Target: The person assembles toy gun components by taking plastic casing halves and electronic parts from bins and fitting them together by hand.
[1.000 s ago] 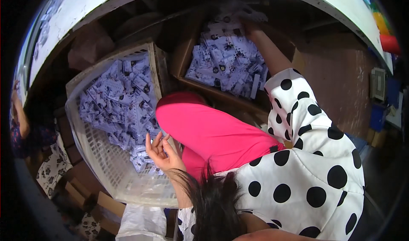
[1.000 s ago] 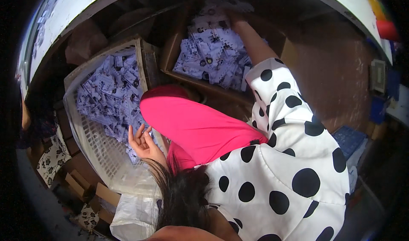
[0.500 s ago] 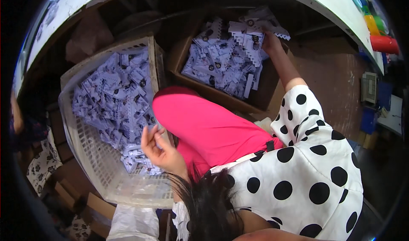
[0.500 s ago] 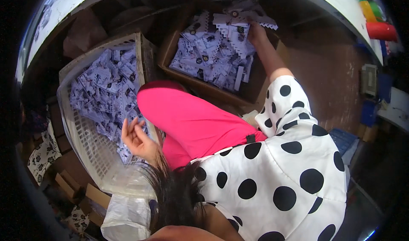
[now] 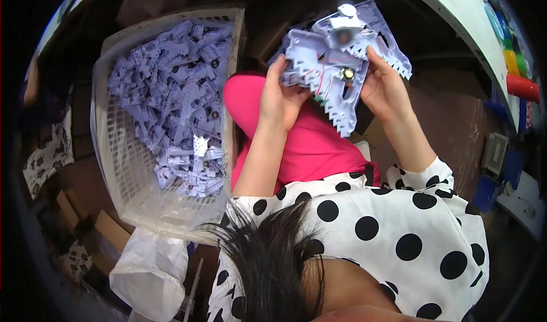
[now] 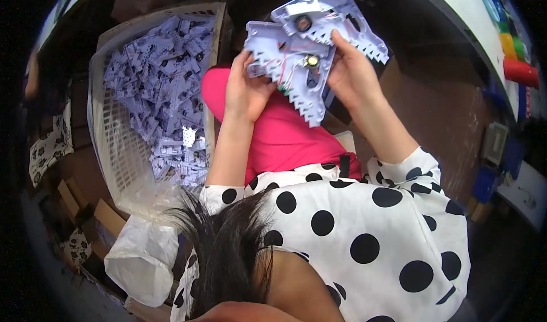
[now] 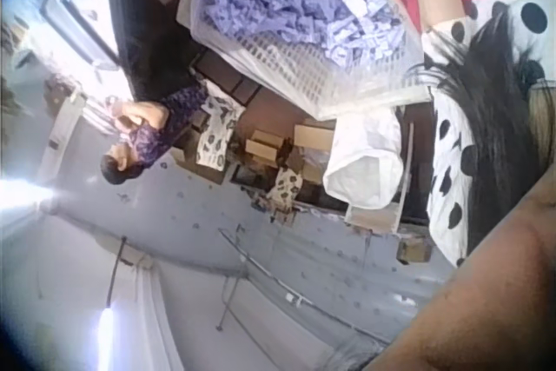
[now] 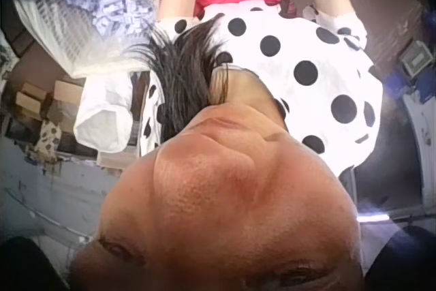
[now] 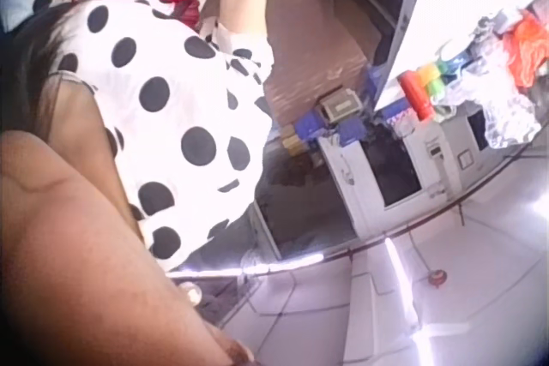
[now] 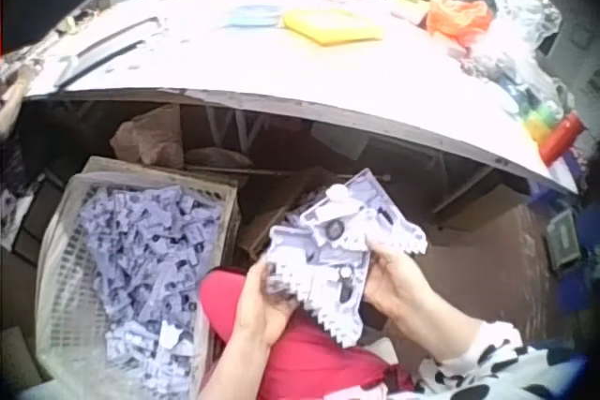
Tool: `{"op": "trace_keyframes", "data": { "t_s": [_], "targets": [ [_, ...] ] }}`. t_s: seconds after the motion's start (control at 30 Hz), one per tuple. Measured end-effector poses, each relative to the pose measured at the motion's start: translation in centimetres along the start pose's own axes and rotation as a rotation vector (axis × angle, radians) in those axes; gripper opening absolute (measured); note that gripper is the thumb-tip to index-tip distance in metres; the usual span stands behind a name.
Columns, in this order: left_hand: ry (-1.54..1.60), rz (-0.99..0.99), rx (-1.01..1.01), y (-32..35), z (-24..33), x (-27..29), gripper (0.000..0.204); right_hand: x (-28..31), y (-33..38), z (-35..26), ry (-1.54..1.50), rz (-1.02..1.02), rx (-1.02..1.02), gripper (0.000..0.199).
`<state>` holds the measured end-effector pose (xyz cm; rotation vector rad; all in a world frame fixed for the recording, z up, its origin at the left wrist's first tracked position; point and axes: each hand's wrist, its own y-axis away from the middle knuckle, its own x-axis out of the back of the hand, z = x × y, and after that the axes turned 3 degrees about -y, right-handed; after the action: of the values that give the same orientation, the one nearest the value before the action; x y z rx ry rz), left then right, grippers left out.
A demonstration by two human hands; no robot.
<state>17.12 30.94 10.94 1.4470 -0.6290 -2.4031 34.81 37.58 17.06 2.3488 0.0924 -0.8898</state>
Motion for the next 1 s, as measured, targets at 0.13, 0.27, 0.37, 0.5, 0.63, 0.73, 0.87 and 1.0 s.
{"op": "trace_keyframes", "data": {
  "t_s": [0.13,0.27,0.37,0.5,0.63,0.73,0.87,1.0],
  "targets": [
    [-0.274,0.296,-0.679,6.6,0.9,-0.1,0.029,-2.0,3.7,3.1,0.045,-0.026,-0.065,0.029],
    [-1.143,0.267,-1.151,11.8,0.2,-0.7,0.043,-3.4,5.5,6.2,0.046,-0.020,-0.141,0.034],
    [-1.956,0.282,-1.130,12.4,-0.4,-1.3,0.059,-2.6,5.4,7.6,0.040,-0.020,-0.179,0.035],
    [-1.379,0.425,-0.997,12.9,-2.3,2.0,0.086,-2.3,5.6,8.8,0.058,-0.020,-0.248,0.036],
    [-0.638,0.267,-0.675,13.2,-3.2,2.3,0.083,-2.9,6.6,9.0,0.128,-0.024,-0.276,0.035],
    [-0.385,0.220,-0.600,12.7,-4.0,1.6,0.065,-3.5,7.0,9.9,0.134,-0.012,-0.209,0.029],
    [-0.166,0.209,-0.524,13.2,-4.1,1.2,0.065,-3.1,6.9,10.8,0.206,-0.030,-0.146,0.023],
    [-0.167,0.220,-0.522,13.2,-3.8,1.8,0.064,-3.8,7.4,10.5,0.255,-0.082,-0.147,0.028]
  ]
}}
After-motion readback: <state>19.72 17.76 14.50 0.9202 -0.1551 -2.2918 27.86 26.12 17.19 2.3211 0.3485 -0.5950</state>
